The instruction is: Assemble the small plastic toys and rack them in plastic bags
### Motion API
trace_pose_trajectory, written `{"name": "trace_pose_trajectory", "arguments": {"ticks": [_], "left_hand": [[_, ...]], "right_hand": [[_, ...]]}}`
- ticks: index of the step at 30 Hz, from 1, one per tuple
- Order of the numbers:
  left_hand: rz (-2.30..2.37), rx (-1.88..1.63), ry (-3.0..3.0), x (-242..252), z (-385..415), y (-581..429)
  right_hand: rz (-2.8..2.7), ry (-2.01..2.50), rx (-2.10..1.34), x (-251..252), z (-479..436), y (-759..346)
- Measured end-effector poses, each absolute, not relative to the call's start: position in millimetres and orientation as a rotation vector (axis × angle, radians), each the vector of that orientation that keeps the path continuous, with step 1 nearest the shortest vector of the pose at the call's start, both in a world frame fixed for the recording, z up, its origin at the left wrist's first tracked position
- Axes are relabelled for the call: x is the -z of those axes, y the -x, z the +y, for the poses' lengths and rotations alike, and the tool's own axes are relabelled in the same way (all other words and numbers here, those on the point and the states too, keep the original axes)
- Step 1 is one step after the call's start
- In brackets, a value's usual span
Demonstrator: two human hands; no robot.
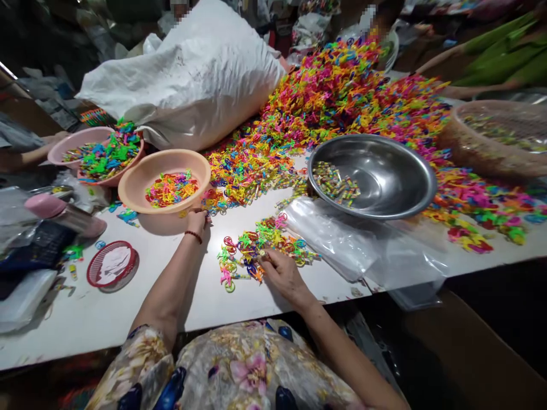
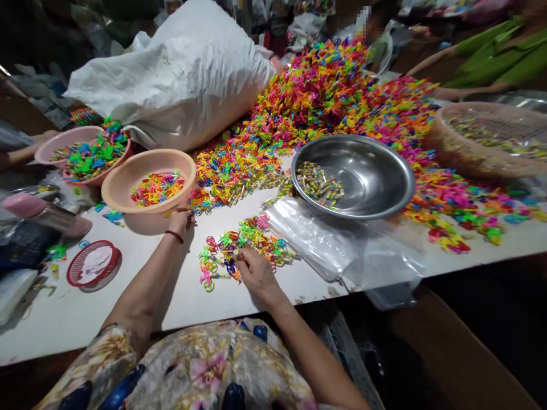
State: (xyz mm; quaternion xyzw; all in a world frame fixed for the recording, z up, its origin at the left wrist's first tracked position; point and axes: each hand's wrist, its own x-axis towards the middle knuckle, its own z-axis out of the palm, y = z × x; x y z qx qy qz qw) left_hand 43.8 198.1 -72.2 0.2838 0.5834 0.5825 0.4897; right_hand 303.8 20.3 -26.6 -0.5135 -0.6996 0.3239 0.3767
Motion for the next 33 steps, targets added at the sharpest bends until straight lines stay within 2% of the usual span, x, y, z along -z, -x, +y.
{"name": "trace_pose_trajectory", "arguments": {"ticks": [4, 7, 14, 20, 27, 33], "left_hand": [[1.425, -1.449, -0.592, 67, 154, -38], [1.264, -1.458, -0.521, 55, 122, -34], [0.952, -1.253, -0.538, 36, 68, -42], [0.83, -1.104, -0.495, 29, 38, -70], [0.927, -1.277, -0.431, 45, 39, -89], [0.94, -1.255, -0.303, 44, 42, -87]], "right_hand": [[-1.733, 1.298, -0.948, 24, 23, -292], [-1.726, 1.255, -1.029, 20, 26, -278], [-1.621, 1.233, -1.088, 19, 35, -249], [-1.744, 1.099, -0.891, 34, 28, -238], [-2.008, 0.987, -0.524, 59, 24, -236], [-1.973, 1.012, -0.547, 53, 25, -234]]}}
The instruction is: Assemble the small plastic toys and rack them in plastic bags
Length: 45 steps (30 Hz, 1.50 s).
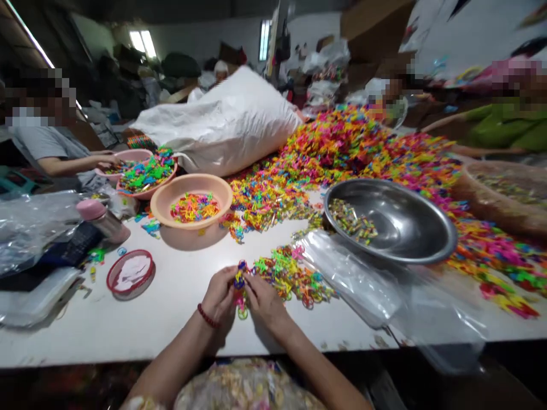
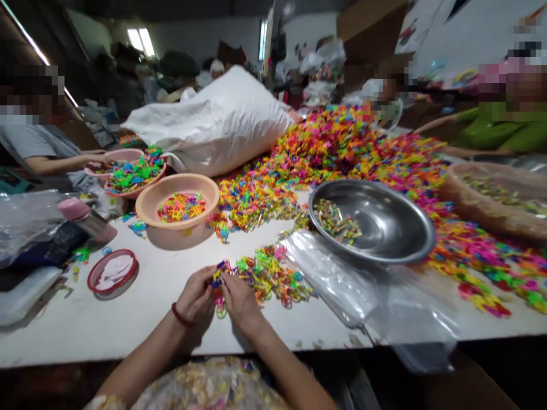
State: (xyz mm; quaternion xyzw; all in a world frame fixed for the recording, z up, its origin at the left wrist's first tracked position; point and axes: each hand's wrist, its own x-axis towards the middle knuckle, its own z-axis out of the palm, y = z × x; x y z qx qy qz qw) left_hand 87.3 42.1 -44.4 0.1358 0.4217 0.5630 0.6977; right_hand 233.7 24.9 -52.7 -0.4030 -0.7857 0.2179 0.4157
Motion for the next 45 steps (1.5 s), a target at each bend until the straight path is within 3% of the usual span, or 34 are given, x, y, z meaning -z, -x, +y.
{"name": "trace_pose_trajectory", "arguments": {"ticks": [10, 20, 28, 32, 41, 45], "left_hand": [[1.066, -1.401, -0.408, 33, 36, -87], [1.008, -1.305, -0.486, 31, 31, -100], [1.164, -1.428, -0.86, 46, 28, -103], [1.224, -1.45, -0.987, 47, 29, -103], [1.153, -1.42, -0.683, 39, 25, -111], [1.13, -1.424, -0.619, 34, 24, -113]], "right_hand": [[-1.636, 1.186, -1.063, 34, 21, -239], [-1.588, 1.194, -1.126, 31, 22, -238], [-1.354, 1.179, -1.42, 38, 21, -239], [-1.459, 1.178, -1.264, 36, 20, -241], [-1.398, 1.123, -1.225, 44, 17, -240], [-1.453, 1.17, -1.034, 43, 19, -242]]}}
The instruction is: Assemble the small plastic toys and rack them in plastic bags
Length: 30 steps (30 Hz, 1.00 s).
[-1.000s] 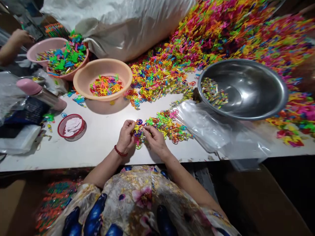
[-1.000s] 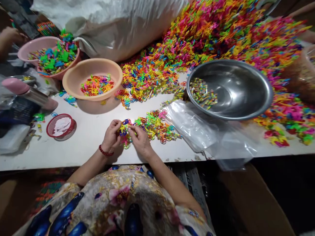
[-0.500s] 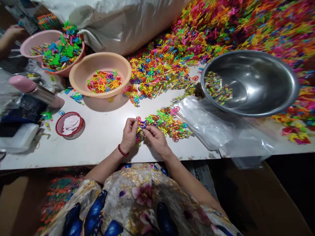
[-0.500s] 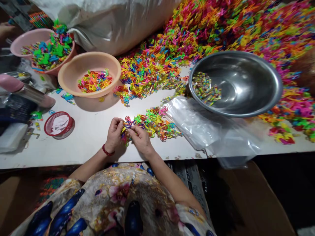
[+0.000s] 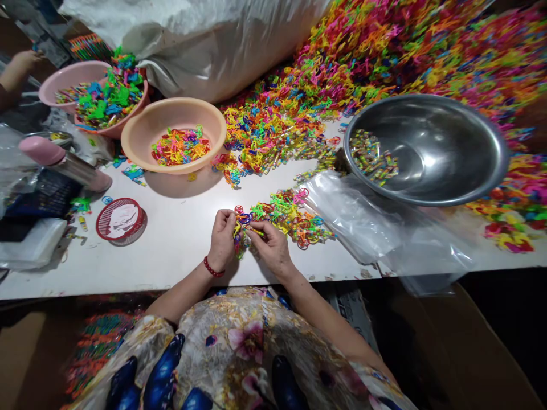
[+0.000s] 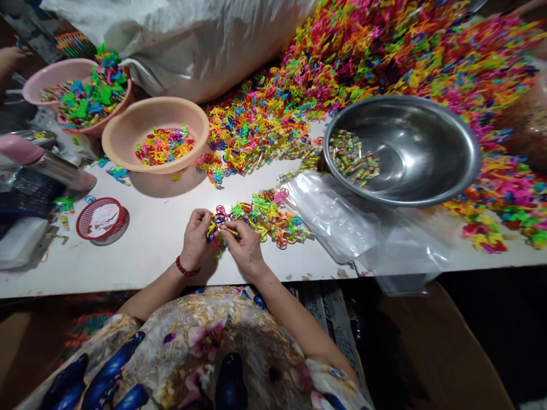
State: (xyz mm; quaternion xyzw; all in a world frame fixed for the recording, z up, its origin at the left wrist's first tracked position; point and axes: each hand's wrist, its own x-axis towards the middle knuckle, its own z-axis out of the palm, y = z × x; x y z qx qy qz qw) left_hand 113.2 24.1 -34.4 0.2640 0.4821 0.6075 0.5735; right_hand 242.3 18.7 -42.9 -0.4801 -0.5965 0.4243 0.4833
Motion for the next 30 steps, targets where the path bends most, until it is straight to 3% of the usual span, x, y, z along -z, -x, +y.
{"name": "trace_pose_trajectory", "arguments": {"ticks": [5, 13, 30], "left_hand": [[1.215, -1.476, -0.774, 41, 26, -113], [1.331, -1.509, -0.8, 46, 23, -113], [1.312, -1.461, -0.725, 51, 19, -117]], "right_hand": [[-1.538, 1.174, -0.994, 37, 15, -241], [-1.224, 1.195, -1.288, 41, 12, -236], [-1.238, 1.19, -1.318, 43, 12, -237]]}}
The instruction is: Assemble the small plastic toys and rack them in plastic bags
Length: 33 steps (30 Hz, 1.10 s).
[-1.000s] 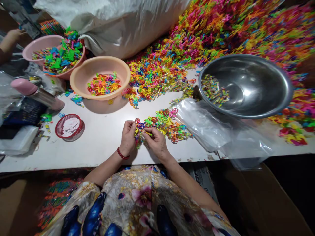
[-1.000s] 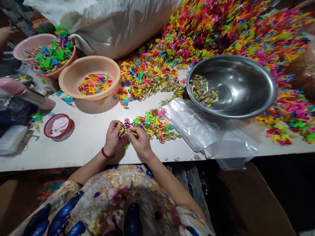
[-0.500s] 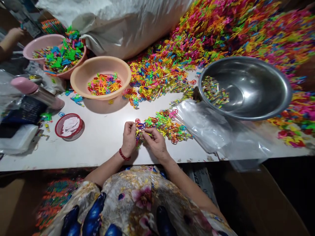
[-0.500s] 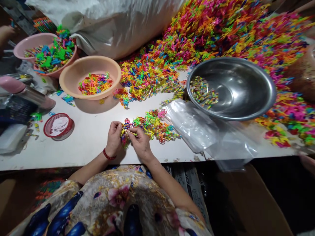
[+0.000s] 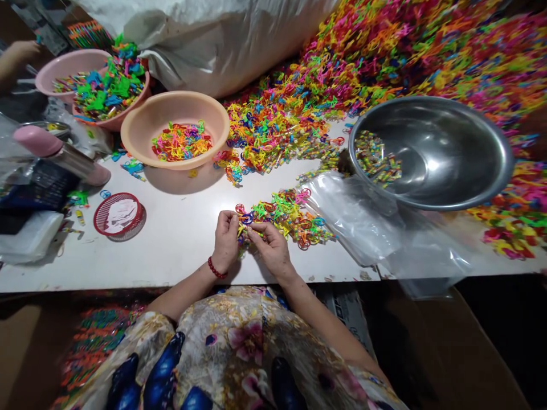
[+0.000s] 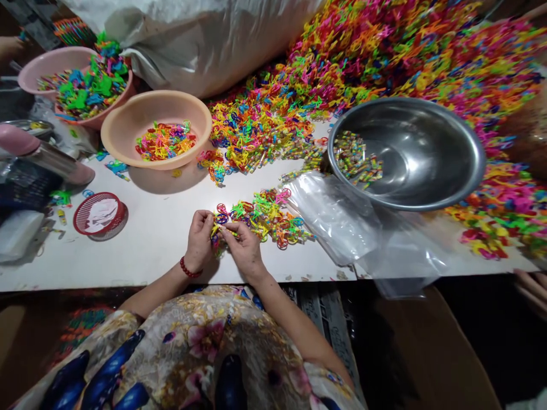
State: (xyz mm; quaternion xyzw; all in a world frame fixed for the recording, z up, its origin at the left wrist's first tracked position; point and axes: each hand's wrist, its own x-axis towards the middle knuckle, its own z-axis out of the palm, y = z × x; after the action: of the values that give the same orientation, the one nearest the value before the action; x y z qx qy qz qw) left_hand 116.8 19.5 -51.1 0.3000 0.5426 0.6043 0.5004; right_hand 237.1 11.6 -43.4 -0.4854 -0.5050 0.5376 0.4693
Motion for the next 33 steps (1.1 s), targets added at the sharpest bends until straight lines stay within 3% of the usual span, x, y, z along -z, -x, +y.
{"name": "trace_pose_trajectory", "arguments": {"ticks": [9, 13, 17, 22, 26, 33], "left_hand": [[1.422, -1.498, -0.858, 54, 18, -115], [1.324, -1.321, -0.906, 57, 26, -111], [1.449, -1.257, -1.114, 57, 69, -96], [1.523, -1.457, -1.207, 58, 147, -81], [1.509, -1.432, -1.269, 68, 172, -82], [1.74, -1.358, -0.985, 77, 152, -61]], "right_hand": [[-1.707, 1.04, -0.987, 41, 8, -240], [-1.856, 1.065, -0.874, 43, 12, -251], [-2.003, 1.18, -0.59, 37, 18, -265], [-2.108, 1.199, -0.426, 28, 30, -272], [-2.13, 1.232, -0.448, 25, 78, -285], [-2.281, 1.875, -0.429, 30, 211, -295]]}}
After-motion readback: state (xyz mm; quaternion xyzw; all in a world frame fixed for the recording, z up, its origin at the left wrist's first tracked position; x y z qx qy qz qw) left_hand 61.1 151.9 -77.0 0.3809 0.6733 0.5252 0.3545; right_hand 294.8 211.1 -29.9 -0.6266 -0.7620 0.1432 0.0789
